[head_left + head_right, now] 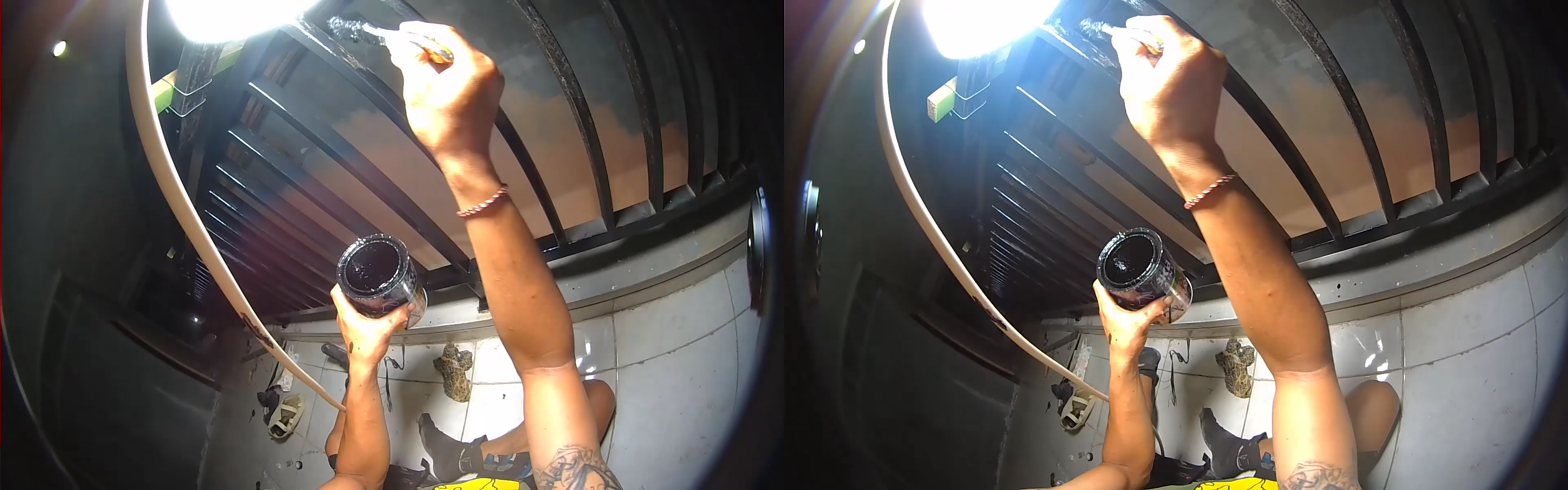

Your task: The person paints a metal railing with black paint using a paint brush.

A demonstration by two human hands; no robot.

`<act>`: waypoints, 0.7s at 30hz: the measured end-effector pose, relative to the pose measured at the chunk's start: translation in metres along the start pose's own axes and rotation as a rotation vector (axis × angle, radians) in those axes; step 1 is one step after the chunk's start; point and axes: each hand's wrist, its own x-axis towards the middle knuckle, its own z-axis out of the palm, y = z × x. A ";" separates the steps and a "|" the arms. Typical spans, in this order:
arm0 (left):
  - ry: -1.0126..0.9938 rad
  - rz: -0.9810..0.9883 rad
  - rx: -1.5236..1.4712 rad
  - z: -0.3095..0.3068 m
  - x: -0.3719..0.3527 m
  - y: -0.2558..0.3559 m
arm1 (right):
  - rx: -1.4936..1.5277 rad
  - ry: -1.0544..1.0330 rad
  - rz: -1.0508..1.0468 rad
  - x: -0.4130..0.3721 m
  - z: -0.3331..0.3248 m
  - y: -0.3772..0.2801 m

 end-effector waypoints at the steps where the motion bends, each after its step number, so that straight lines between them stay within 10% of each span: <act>1: -0.002 0.014 0.013 0.000 0.001 0.002 | -0.057 -0.016 0.008 -0.001 0.002 -0.004; 19: 0.002 0.011 0.055 -0.004 0.001 -0.001 | 0.056 -0.141 -0.165 0.020 0.027 0.002; 21: 0.001 -0.014 0.031 -0.005 0.001 -0.003 | 0.043 -0.036 -0.483 0.025 0.038 0.008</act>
